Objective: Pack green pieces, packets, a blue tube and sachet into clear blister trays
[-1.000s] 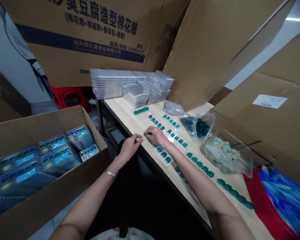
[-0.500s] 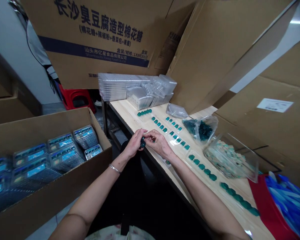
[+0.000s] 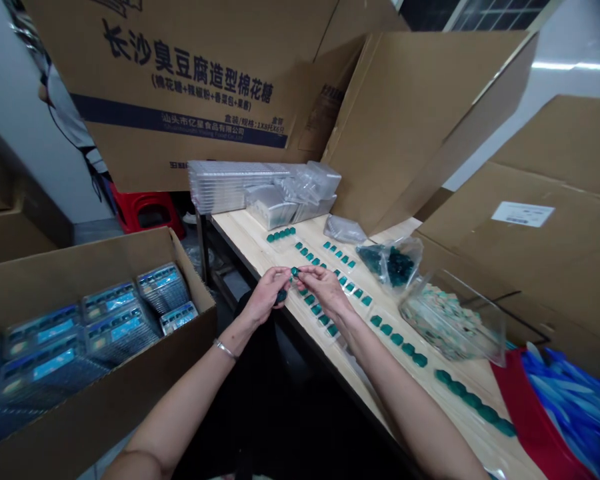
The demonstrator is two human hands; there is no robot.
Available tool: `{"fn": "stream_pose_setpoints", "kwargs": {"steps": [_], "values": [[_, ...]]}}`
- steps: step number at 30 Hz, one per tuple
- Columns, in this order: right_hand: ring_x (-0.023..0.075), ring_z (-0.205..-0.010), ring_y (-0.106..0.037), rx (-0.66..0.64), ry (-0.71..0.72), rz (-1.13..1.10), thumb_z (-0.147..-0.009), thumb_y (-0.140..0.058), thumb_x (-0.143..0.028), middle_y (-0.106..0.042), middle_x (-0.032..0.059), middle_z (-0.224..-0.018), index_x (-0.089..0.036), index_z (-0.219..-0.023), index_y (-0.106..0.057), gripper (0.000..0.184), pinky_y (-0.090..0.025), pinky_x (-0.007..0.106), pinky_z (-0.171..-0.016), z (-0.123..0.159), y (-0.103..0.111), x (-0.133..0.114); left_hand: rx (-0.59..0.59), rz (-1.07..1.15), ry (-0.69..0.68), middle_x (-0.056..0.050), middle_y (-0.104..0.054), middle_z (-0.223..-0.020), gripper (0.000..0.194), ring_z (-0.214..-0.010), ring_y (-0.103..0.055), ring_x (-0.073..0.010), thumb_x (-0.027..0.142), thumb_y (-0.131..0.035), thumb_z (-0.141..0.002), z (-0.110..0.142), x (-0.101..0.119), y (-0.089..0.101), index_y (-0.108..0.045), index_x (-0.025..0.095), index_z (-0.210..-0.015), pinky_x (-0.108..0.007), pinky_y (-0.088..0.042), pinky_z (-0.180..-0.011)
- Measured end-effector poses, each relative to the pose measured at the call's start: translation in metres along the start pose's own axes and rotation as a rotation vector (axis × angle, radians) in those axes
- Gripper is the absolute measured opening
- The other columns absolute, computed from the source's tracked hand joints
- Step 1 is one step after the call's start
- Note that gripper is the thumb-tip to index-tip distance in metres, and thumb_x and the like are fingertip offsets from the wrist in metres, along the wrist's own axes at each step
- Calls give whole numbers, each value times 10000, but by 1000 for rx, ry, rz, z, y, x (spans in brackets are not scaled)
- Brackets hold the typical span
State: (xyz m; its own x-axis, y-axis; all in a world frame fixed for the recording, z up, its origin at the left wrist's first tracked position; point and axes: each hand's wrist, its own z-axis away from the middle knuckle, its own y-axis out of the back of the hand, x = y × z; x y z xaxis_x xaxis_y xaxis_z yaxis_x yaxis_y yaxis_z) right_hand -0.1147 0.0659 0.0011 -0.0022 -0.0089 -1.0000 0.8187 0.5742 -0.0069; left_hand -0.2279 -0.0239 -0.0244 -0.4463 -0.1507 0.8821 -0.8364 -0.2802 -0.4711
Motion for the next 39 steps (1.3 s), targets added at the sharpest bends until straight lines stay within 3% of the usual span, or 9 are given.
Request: {"fn": "stream_pose_setpoints", "kwargs": {"steps": [5,9,14,21,23,28,33,39], "values": [[122,-586,-625,-21,19,-35,-619,-746,-348,-669,5,-696,-155,-890,-656,344,-541,273,-628,2,1,0,63,-340,-204,46,-510,-628,285,-517,-436,-66,411,-602,-768,-6,-9,4,-546,168,-906,-183,-330,-478],[134,-575,-614,-35,175,268,-694,-681,-348,-657,5,-665,-167,-911,-667,283,-520,268,-597,6,-1,-5,75,-540,-325,34,-541,-657,182,-600,-487,-95,350,-535,-820,-7,-7,3,-556,175,-862,-206,-372,-570],[143,-613,-601,-16,433,638,-806,-554,-301,-665,39,-729,-165,-919,-675,214,-496,263,-603,9,1,-8,48,-673,-381,22,-566,-706,179,-602,-486,-100,331,-461,-864,-4,-2,3,-558,181,-874,-212,-372,-573],[160,-705,-615,-4,548,802,-824,-511,-260,-677,76,-868,-167,-965,-660,226,-498,284,-688,10,-1,-6,84,-856,-444,11,-560,-699,148,-634,-499,-117,289,-446,-870,-4,-3,5,-551,186,-856,-233,-379,-632],[162,-694,-621,31,515,760,-799,-521,-249,-681,70,-835,-167,-930,-663,210,-501,284,-679,9,-2,-6,80,-840,-428,10,-560,-697,157,-634,-501,-119,299,-451,-866,-5,-2,6,-558,185,-853,-234,-379,-628],[141,-517,-611,66,216,456,-757,-521,-285,-657,17,-645,-147,-914,-647,244,-507,263,-546,4,-1,-2,19,-599,-282,26,-521,-659,219,-599,-465,-108,369,-493,-840,-9,-3,11,-573,166,-854,-220,-356,-567],[149,-598,-654,36,219,353,-704,-553,-245,-675,5,-658,-157,-950,-657,280,-532,276,-645,2,-2,-4,-3,-555,-279,36,-487,-635,235,-585,-443,-100,379,-472,-852,-9,-2,12,-566,164,-845,-216,-342,-555],[154,-624,-667,113,140,308,-692,-525,-204,-668,-5,-593,-143,-891,-682,261,-534,274,-667,4,-4,-11,35,-596,-287,33,-498,-618,216,-569,-451,-98,349,-464,-849,-8,-1,10,-565,164,-802,-218,-353,-557]]}}
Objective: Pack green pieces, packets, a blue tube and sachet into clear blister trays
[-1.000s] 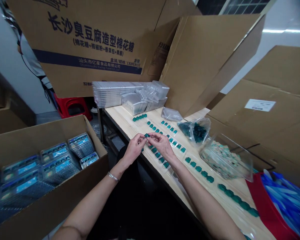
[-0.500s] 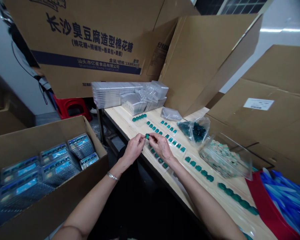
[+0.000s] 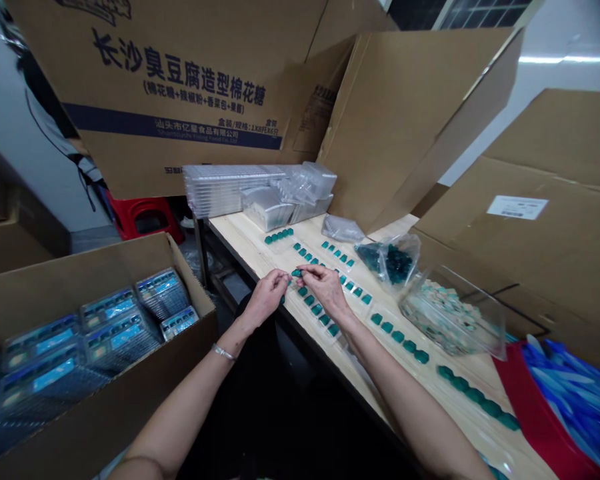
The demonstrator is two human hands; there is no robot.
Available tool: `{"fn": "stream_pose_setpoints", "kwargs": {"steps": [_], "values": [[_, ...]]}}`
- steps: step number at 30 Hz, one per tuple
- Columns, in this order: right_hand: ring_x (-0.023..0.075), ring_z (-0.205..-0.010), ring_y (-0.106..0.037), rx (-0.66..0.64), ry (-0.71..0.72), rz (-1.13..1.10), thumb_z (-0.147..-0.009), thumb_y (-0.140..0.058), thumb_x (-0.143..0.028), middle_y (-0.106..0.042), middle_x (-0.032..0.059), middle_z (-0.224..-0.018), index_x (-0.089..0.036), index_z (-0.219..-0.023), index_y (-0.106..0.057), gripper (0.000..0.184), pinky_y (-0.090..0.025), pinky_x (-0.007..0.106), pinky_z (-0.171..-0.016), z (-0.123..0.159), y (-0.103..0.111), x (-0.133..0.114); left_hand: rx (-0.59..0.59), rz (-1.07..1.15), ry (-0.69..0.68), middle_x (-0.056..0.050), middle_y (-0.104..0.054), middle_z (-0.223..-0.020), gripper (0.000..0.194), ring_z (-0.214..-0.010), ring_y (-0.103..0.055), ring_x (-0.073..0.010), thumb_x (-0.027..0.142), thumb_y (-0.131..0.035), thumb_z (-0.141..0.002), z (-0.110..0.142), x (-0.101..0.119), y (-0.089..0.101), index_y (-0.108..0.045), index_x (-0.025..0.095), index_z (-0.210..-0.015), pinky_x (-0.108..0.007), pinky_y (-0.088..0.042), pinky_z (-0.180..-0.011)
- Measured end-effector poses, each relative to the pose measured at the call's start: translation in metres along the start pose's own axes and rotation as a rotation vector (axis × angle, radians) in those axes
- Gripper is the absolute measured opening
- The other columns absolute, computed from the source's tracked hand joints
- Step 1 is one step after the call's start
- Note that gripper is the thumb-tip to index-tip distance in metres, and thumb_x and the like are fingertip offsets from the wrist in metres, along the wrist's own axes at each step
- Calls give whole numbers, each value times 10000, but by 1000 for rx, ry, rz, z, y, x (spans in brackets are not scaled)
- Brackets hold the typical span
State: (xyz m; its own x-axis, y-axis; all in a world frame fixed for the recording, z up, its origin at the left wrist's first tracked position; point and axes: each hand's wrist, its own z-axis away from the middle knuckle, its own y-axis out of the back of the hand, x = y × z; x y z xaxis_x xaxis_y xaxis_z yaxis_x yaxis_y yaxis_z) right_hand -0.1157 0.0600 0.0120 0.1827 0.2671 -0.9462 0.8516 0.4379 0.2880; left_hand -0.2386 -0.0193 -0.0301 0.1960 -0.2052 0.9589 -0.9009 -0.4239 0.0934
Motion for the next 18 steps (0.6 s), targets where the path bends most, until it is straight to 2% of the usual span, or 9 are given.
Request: {"fn": "stream_pose_setpoints", "kwargs": {"steps": [3,7,9,11,14,18], "values": [[157,-618,-667,27,11,26,-677,-527,-196,-672,0,-591,-134,-870,-687,258,-528,268,-652,0,-1,2,30,60,41,34,-503,-620,174,-542,-442,-88,323,-499,-817,-1,0,-2,-564,166,-781,-206,-348,-514],[159,-624,-672,74,26,68,-682,-521,-205,-682,4,-593,-134,-860,-687,253,-527,278,-690,-7,3,6,-22,374,201,56,-441,-602,199,-418,-328,-53,375,-517,-804,1,3,2,-536,177,-806,-182,-234,-369],[160,-629,-672,130,32,110,-679,-510,-189,-678,1,-577,-133,-860,-685,259,-523,288,-725,-12,9,9,-50,490,234,65,-420,-594,233,-388,-280,-40,415,-529,-799,4,5,10,-534,182,-818,-172,-186,-345],[165,-622,-670,166,56,156,-679,-506,-184,-670,1,-561,-129,-863,-684,261,-520,295,-730,-16,15,12,-45,468,231,62,-433,-584,265,-391,-297,-36,434,-562,-781,7,4,20,-563,173,-831,-166,-198,-345],[166,-590,-657,133,120,205,-698,-513,-206,-667,11,-572,-132,-868,-687,254,-521,290,-674,-15,16,14,-14,315,228,45,-476,-575,313,-423,-370,-42,440,-630,-731,9,-1,31,-613,146,-835,-163,-249,-364],[160,-596,-641,85,246,242,-735,-514,-228,-681,40,-670,-140,-870,-692,239,-510,271,-601,-8,0,12,16,331,295,57,-481,-576,354,-392,-343,-36,473,-653,-698,3,-3,26,-595,155,-840,-167,-230,-351]]}}
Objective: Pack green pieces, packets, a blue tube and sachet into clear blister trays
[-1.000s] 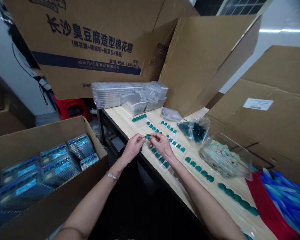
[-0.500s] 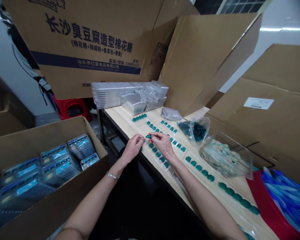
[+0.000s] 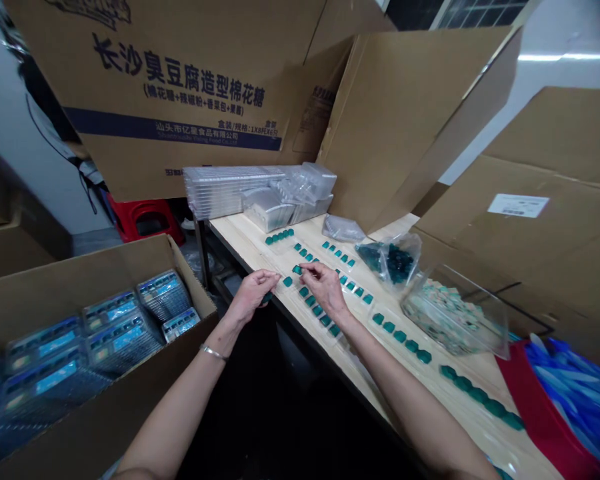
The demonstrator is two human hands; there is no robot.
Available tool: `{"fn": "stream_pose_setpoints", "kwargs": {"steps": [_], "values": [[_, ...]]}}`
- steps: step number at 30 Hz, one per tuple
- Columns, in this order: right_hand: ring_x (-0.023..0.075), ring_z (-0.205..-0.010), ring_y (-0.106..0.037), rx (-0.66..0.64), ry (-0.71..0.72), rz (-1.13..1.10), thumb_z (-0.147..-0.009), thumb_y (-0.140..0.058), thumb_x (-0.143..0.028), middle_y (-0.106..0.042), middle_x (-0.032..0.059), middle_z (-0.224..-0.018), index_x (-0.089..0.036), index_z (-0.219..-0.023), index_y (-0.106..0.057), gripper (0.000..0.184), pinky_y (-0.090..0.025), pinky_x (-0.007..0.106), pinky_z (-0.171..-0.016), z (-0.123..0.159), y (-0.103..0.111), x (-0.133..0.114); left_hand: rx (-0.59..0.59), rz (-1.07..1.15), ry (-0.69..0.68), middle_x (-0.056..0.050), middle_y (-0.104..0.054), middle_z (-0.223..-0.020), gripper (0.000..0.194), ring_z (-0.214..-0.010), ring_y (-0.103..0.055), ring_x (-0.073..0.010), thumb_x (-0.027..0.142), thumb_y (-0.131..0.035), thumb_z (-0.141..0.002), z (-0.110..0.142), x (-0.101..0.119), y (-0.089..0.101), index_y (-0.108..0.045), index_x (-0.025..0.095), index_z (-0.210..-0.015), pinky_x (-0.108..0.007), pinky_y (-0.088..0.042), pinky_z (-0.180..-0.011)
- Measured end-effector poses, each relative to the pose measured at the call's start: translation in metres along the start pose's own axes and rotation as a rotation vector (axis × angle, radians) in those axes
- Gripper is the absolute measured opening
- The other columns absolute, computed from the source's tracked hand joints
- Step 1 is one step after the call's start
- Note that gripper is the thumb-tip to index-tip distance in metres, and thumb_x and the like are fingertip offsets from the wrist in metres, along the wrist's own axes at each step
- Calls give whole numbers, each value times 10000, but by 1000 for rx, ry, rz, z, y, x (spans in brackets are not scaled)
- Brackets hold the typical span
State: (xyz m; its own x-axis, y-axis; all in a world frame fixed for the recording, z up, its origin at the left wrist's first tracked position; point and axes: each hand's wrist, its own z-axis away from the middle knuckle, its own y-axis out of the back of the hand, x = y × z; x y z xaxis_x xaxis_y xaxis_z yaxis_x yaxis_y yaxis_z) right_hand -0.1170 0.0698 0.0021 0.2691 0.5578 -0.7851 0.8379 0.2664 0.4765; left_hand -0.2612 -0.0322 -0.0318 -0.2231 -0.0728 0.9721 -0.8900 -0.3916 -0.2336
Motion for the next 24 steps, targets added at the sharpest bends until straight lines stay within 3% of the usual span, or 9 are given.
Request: {"fn": "stream_pose_setpoints", "kwargs": {"steps": [4,9,13,16,21,24], "values": [[158,-660,-632,-6,154,101,-760,-510,-192,-683,60,-771,-151,-853,-689,206,-502,269,-624,3,-12,-8,28,-45,-64,59,-489,-567,327,-400,-373,-53,477,-628,-718,-8,0,-15,-558,168,-799,-184,-261,-375],[163,-712,-608,14,332,231,-778,-490,-134,-654,54,-763,-167,-832,-670,190,-489,278,-686,6,-15,-9,173,-463,-362,19,-565,-618,185,-559,-519,-106,360,-568,-796,-15,-4,-20,-563,180,-756,-223,-390,-567],[174,-784,-607,-38,397,214,-799,-472,-143,-637,68,-810,-166,-859,-656,195,-493,296,-740,8,-15,-9,199,-687,-436,-4,-614,-717,127,-606,-543,-124,299,-492,-848,-16,-10,-17,-562,197,-818,-238,-396,-612],[173,-818,-627,-76,255,41,-785,-523,-217,-648,82,-911,-171,-811,-656,143,-515,283,-703,4,-15,-7,188,-706,-457,-5,-608,-716,118,-611,-540,-132,286,-474,-858,-16,-12,-16,-559,206,-839,-239,-388,-612],[155,-652,-664,-174,-223,-314,-722,-630,-357,-676,21,-702,-165,-907,-652,267,-532,286,-666,-3,-19,-4,175,-595,-499,-7,-614,-729,88,-623,-540,-136,260,-505,-838,-19,-13,-17,-584,222,-843,-235,-378,-631],[153,-659,-667,-190,-291,-382,-677,-678,-357,-692,30,-714,-145,-899,-667,307,-530,288,-689,-8,-18,-3,172,-520,-472,-11,-633,-729,76,-614,-544,-139,248,-545,-812,-19,-14,-12,-616,225,-829,-232,-381,-629]]}}
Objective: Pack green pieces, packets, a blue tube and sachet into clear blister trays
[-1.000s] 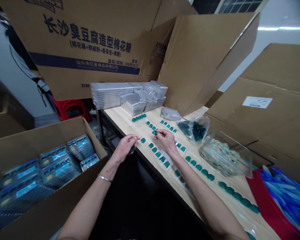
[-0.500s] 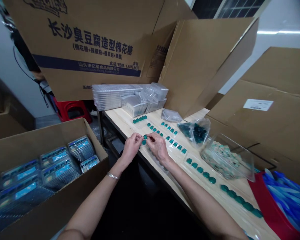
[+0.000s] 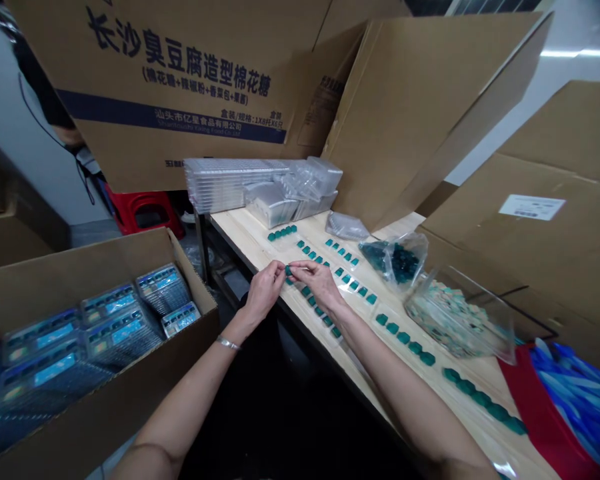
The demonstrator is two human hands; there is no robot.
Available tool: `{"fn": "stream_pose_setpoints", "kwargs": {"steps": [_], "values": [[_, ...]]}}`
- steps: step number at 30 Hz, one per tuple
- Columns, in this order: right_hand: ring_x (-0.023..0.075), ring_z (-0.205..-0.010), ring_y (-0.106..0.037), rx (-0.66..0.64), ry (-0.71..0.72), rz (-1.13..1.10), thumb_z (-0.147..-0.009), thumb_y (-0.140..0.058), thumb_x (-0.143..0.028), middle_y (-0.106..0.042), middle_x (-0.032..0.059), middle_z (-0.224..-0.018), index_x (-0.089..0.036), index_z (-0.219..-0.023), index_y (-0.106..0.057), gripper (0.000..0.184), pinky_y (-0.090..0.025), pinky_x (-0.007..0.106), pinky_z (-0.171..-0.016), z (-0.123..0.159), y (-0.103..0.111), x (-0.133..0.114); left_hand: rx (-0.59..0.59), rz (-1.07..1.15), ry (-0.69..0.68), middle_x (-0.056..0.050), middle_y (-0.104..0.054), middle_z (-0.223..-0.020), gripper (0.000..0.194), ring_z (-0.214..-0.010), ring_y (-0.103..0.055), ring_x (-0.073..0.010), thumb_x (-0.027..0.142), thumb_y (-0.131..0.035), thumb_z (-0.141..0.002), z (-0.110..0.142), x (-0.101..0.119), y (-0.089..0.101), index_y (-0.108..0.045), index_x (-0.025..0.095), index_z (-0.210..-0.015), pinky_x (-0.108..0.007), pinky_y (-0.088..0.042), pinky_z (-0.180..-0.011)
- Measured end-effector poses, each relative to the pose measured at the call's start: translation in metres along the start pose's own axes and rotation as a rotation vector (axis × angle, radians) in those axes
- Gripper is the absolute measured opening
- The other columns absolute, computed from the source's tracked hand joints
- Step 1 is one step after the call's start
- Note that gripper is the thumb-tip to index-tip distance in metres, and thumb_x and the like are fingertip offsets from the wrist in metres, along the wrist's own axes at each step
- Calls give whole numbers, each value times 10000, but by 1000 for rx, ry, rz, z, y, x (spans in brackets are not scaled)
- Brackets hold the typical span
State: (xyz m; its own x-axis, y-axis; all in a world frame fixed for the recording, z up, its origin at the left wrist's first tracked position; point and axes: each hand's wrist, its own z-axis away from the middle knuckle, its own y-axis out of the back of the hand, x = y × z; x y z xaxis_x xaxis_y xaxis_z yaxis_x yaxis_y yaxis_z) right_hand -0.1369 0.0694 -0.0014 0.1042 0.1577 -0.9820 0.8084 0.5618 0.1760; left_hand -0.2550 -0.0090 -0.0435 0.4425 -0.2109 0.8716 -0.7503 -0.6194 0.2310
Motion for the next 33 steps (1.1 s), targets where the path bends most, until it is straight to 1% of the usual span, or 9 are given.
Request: {"fn": "stream_pose_setpoints", "kwargs": {"steps": [2,5,8,11,17,23,26,30,33], "values": [[152,-673,-660,-2,68,94,-691,-664,-328,-696,36,-731,-145,-884,-676,266,-524,286,-697,-5,4,0,16,-29,21,-23,-650,-736,94,-620,-551,-148,263,-557,-807,3,-4,6,-640,223,-827,-237,-385,-631],[150,-714,-638,-17,288,366,-729,-615,-245,-694,45,-803,-165,-874,-689,182,-504,286,-721,-17,12,1,-7,-120,31,-35,-672,-745,129,-663,-579,-169,276,-555,-812,11,-11,14,-675,231,-815,-247,-391,-653],[159,-778,-621,-138,487,579,-755,-577,-171,-675,54,-828,-178,-805,-706,138,-483,283,-750,-28,15,5,-79,-126,43,-37,-690,-774,129,-706,-608,-186,264,-567,-804,19,-15,17,-694,245,-793,-254,-399,-678],[162,-797,-612,-249,573,715,-775,-565,-132,-660,57,-821,-187,-810,-715,164,-473,279,-755,-35,12,12,-98,-110,64,-41,-701,-794,129,-723,-616,-197,267,-572,-801,23,-16,15,-700,250,-799,-262,-393,-685],[176,-809,-612,-282,608,852,-799,-563,-120,-666,71,-853,-189,-855,-717,178,-469,279,-743,-40,6,19,-83,-34,125,-42,-691,-758,105,-693,-599,-199,271,-603,-772,21,-14,15,-706,251,-770,-259,-387,-660],[197,-776,-626,-254,555,891,-793,-541,-109,-682,96,-825,-157,-807,-714,180,-469,296,-731,-45,-2,26,-81,-30,146,-38,-680,-724,129,-662,-578,-189,298,-596,-771,21,-18,14,-713,245,-773,-264,-372,-649],[185,-763,-624,-237,519,940,-799,-522,-115,-683,89,-805,-159,-787,-706,189,-468,286,-724,-45,-5,27,-53,49,192,-29,-652,-662,118,-622,-552,-169,308,-627,-736,19,-18,12,-713,227,-729,-250,-374,-616],[183,-808,-618,-221,523,886,-798,-541,-150,-682,84,-844,-164,-838,-696,161,-466,300,-777,-41,-2,24,-43,335,391,12,-527,-538,224,-479,-439,-101,377,-636,-720,13,-13,16,-705,172,-779,-206,-299,-444],[168,-783,-607,-134,501,705,-790,-572,-204,-665,71,-884,-169,-906,-676,159,-480,302,-756,-27,-2,13,-30,821,606,38,-468,-563,283,-404,-324,-43,356,-675,-692,9,-7,24,-662,136,-869,-171,-147,-354]]}}
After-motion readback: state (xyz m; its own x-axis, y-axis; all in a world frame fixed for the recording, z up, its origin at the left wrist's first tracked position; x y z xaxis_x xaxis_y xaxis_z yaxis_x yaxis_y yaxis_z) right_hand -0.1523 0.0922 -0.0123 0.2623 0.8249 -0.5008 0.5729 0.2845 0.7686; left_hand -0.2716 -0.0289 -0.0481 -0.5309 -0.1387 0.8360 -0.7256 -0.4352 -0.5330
